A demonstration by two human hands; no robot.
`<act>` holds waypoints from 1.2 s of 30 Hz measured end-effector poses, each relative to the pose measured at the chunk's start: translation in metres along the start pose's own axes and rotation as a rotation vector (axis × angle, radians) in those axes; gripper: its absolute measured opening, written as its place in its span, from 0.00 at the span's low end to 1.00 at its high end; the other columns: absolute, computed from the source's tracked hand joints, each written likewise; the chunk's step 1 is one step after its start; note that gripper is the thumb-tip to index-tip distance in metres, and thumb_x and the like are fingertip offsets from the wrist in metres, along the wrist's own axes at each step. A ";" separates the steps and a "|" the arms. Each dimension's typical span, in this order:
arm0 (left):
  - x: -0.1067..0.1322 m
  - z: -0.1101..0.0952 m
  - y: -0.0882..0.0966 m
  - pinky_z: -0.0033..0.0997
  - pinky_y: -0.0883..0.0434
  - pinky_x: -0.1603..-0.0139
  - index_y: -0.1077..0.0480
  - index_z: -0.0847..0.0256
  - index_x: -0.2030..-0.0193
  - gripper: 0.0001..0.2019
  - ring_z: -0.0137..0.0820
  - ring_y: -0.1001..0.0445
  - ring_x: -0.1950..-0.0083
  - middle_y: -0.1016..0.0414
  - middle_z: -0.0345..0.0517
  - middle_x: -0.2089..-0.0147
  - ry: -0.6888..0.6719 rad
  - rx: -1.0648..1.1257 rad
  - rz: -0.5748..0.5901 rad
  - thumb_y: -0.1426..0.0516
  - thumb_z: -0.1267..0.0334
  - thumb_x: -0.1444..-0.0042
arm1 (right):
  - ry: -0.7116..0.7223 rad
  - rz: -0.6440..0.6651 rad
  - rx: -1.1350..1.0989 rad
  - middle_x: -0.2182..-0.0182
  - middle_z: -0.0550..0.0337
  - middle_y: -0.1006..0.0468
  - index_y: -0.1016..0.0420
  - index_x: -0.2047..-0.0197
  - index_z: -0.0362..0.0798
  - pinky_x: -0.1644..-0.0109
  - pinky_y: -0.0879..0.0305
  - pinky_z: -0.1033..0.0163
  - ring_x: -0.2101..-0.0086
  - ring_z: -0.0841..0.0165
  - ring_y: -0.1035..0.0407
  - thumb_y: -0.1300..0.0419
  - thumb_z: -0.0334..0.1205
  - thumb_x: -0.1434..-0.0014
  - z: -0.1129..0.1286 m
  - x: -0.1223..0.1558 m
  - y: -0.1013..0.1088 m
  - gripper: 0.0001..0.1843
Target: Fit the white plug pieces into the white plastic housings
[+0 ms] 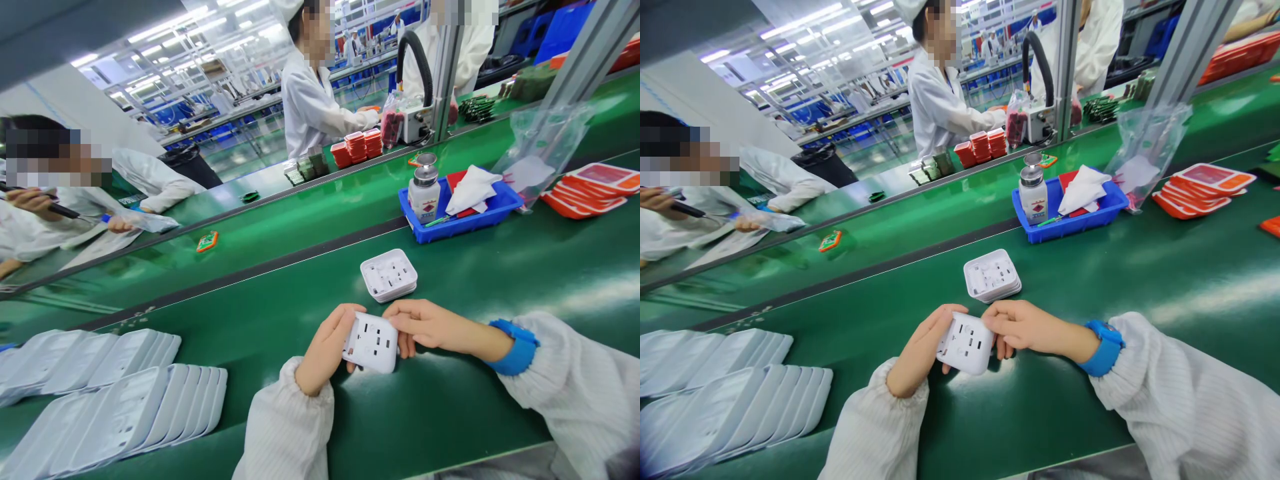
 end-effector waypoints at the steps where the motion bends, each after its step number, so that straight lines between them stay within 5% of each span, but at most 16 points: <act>1: 0.000 0.000 0.001 0.20 0.40 0.88 0.35 0.61 0.51 0.21 0.23 0.36 0.84 0.31 0.38 0.76 0.013 0.042 -0.006 0.51 0.45 0.39 | 0.013 0.005 0.010 0.75 0.58 0.26 0.33 0.57 0.42 0.73 0.36 0.68 0.74 0.67 0.29 0.42 0.64 0.41 0.000 0.000 0.000 0.30; 12: 0.002 -0.007 -0.001 0.21 0.35 0.88 0.35 0.65 0.52 0.17 0.26 0.31 0.83 0.25 0.46 0.69 0.018 0.389 0.145 0.48 0.53 0.39 | 0.017 0.041 0.029 0.75 0.64 0.32 0.35 0.46 0.44 0.80 0.46 0.72 0.81 0.75 0.40 0.38 0.52 0.39 -0.001 0.002 -0.002 0.25; 20: 0.007 -0.011 -0.010 0.28 0.27 0.73 0.39 0.63 0.50 0.14 0.31 0.24 0.76 0.26 0.44 0.68 -0.076 0.418 0.292 0.49 0.56 0.36 | -0.090 -0.026 0.273 0.64 0.62 0.34 0.48 0.35 0.51 0.81 0.43 0.74 0.78 0.76 0.37 0.22 0.35 0.62 0.008 0.011 -0.006 0.56; 28: 0.013 -0.015 -0.016 0.35 0.30 0.57 0.40 0.58 0.45 0.27 0.33 0.25 0.61 0.30 0.44 0.61 -0.206 0.291 0.471 0.35 0.59 0.49 | 0.036 -0.059 0.349 0.67 0.61 0.33 0.41 0.37 0.53 0.78 0.42 0.72 0.74 0.69 0.35 0.27 0.29 0.57 0.022 0.013 -0.013 0.46; 36: 0.013 -0.013 -0.015 0.34 0.33 0.59 0.43 0.54 0.42 0.41 0.29 0.34 0.63 0.36 0.41 0.60 -0.199 -0.158 0.231 0.29 0.65 0.62 | -0.033 -0.007 0.227 0.78 0.69 0.32 0.54 0.33 0.49 0.83 0.44 0.74 0.82 0.72 0.38 0.29 0.36 0.52 0.008 0.011 -0.009 0.50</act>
Point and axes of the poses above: each hand's wrist, its own x-axis away from the middle knuckle, its own y-axis out of the back of the hand, z = x × y, the point moved 5 cm from there along -x, towards the middle knuckle
